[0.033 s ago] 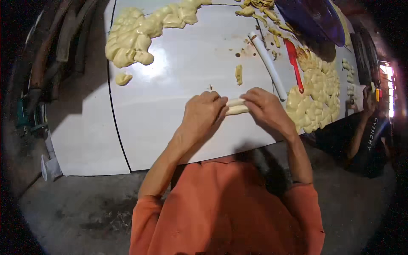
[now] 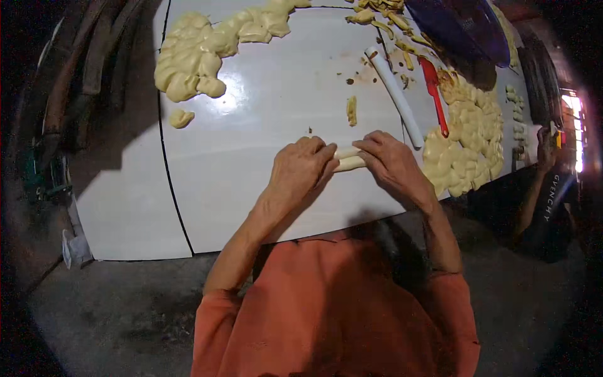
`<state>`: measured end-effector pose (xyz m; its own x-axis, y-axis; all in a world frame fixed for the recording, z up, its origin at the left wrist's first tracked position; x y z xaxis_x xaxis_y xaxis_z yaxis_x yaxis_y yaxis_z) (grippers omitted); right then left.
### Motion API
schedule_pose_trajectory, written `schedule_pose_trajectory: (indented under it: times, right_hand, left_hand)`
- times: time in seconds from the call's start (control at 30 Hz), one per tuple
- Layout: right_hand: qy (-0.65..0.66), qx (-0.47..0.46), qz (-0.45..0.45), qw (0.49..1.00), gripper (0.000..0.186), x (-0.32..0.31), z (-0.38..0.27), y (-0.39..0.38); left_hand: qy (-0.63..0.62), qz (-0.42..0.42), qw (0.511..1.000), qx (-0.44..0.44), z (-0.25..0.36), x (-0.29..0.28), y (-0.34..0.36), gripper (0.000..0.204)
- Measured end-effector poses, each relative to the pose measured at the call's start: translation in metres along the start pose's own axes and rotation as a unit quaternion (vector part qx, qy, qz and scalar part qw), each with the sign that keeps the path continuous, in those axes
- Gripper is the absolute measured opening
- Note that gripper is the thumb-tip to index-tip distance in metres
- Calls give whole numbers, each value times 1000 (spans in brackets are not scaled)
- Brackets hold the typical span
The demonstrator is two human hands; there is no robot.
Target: The person rolls pieces of dough with a rolling pin, applies a chocolate-like spread with a brush, and rolls the dough into cylinders before placing them onto a metal tray.
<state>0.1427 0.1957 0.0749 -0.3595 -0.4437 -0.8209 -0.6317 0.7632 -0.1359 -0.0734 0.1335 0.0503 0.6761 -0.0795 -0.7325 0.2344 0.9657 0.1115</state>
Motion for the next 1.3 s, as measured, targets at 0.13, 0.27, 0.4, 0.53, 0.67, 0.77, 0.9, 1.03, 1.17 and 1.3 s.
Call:
schedule_pose_trajectory:
  times: [0.13, 0.27, 0.4, 0.53, 0.67, 0.77, 0.9, 1.03, 1.17, 1.3]
  right_hand:
    - [-66, -66, 66, 993, 38, 1, 2, -15]
    - [-10, -71, 48, 996, 39, 13, 23, -16]
    - [32, -49, -12, 998, 30, 6, 17, 0]
    - [-15, -64, -48, 997, 27, -10, -5, 4]
    - [124, 45, -57, 990, 30, -29, -41, 9]
    - [106, -104, -85, 985, 37, -31, -74, 35]
    - [83, -94, -87, 988, 33, -24, -110, 89]
    - [50, -220, -36, 973, 33, -39, -200, 144]
    - [-38, -363, 72, 928, 27, -37, -323, 215]
    - [-54, -433, 114, 893, 24, -33, -437, 305]
  left_hand:
    - [5, -1, 1000, 20, 9, -2, -1, 41]
    - [38, 3, 999, -1, 10, 2, 5, 30]
    - [44, 33, 998, 7, 9, -2, 3, 7]
    - [-7, 51, 998, -29, 3, 4, -12, 15]
    - [-66, -26, 993, -91, 17, -32, -24, 22]
    - [-81, -28, 990, -112, 6, -71, -46, 26]
    - [3, 56, 993, -106, -28, -125, -70, 25]
    - [70, 189, 978, -52, -46, -215, -91, 18]
    - [174, 293, 939, -35, -76, -330, -129, 14]
    - [251, 398, 881, -51, -102, -444, -156, 13]
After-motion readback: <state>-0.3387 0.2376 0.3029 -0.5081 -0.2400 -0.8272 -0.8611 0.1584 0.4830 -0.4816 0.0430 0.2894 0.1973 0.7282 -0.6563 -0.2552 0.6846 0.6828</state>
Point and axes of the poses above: each hand's wrist, its own y-axis towards the middle knuckle, its own x-axis out of the palm, z = x × y, the point moved 2 cm from there along y, towards the middle knuckle, and after that the axes turned 2 degrees about z, right-handed, at the moved point
